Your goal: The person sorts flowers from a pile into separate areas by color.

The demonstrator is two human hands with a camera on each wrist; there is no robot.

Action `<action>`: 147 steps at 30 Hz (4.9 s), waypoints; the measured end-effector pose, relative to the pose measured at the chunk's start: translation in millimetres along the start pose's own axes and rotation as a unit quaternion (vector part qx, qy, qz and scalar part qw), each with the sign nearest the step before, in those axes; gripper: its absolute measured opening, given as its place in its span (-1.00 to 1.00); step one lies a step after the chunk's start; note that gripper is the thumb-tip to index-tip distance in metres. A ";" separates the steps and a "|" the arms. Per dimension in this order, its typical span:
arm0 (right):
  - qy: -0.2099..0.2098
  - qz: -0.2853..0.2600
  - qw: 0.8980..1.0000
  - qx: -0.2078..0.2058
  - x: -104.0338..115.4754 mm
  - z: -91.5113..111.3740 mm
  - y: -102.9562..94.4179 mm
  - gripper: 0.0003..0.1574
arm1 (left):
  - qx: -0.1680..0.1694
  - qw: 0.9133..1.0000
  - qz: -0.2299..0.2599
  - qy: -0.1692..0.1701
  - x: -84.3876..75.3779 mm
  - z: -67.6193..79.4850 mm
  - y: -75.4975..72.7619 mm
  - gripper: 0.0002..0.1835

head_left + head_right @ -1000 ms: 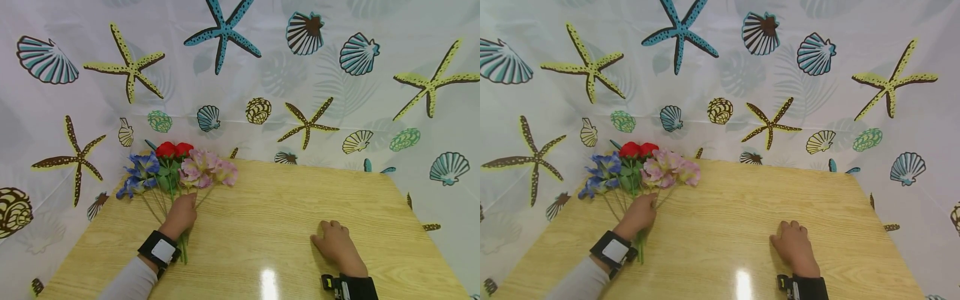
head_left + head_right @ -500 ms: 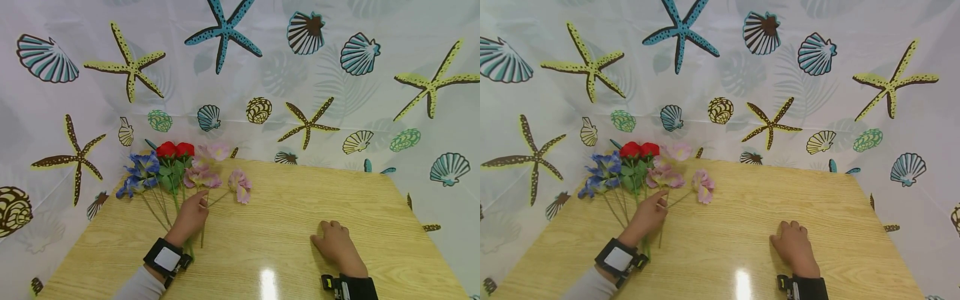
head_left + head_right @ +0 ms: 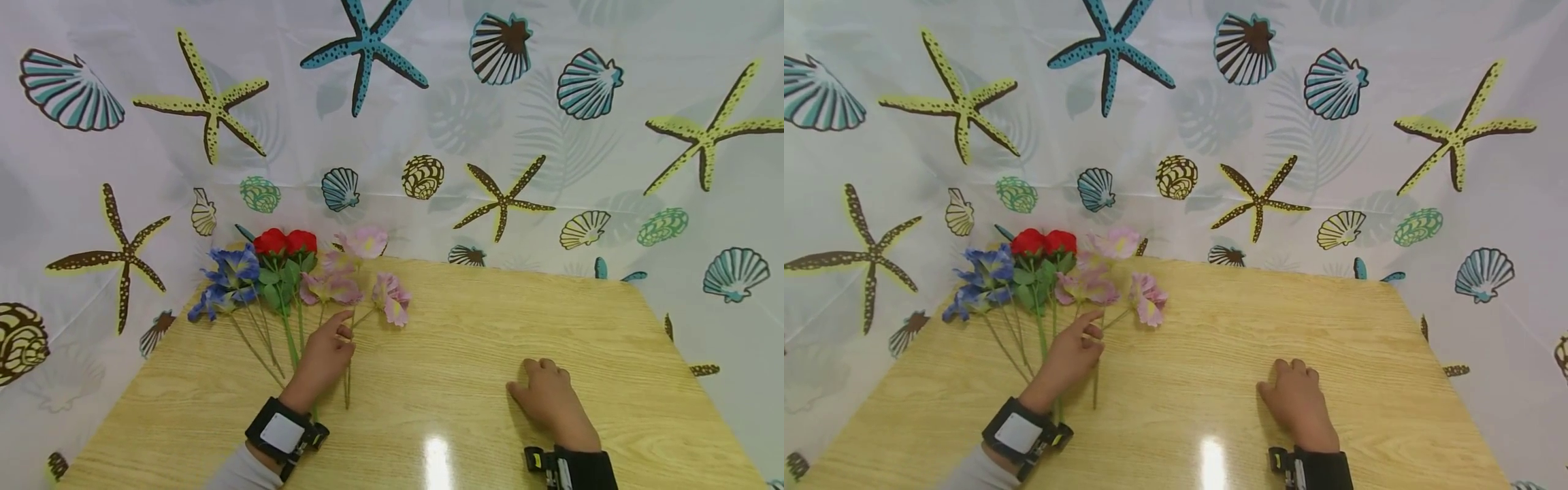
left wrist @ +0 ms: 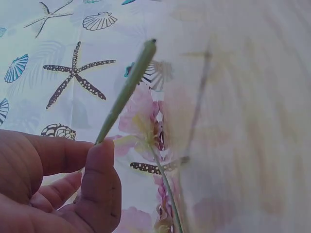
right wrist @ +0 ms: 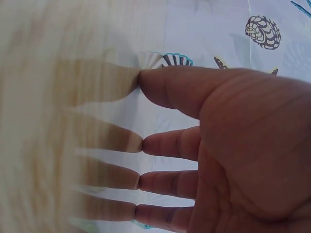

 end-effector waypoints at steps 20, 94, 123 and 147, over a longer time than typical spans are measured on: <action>0.020 -0.084 0.994 -0.072 4.2 -2.2 -12.8 -0.23 | 0.041 0.997 0.047 0.044 -19.7 4.9 33.7 -0.40; -0.123 -0.383 0.900 -0.170 123.0 12.3 -25.1 -0.55 | 0.127 0.982 -0.137 0.039 -31.6 21.4 45.2 -0.32; 0.018 -0.144 0.971 -0.190 -28.7 21.5 -76.5 -0.44 | 0.053 0.966 -0.248 -0.048 7.5 15.8 -15.8 -0.28; 0.077 0.011 0.985 -0.153 -129.1 17.0 -95.3 -0.50 | -0.033 0.950 -0.309 -0.043 14.1 21.4 -63.2 -0.58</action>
Point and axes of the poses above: each hand's wrist, its own z-axis away from the middle knuckle, its own y-axis out of the palm, x = y × z, the point moved 8 cm from there along -z, towards the middle knuckle, and after that the axes turned 8 degrees about x, right-handed, at the moved point
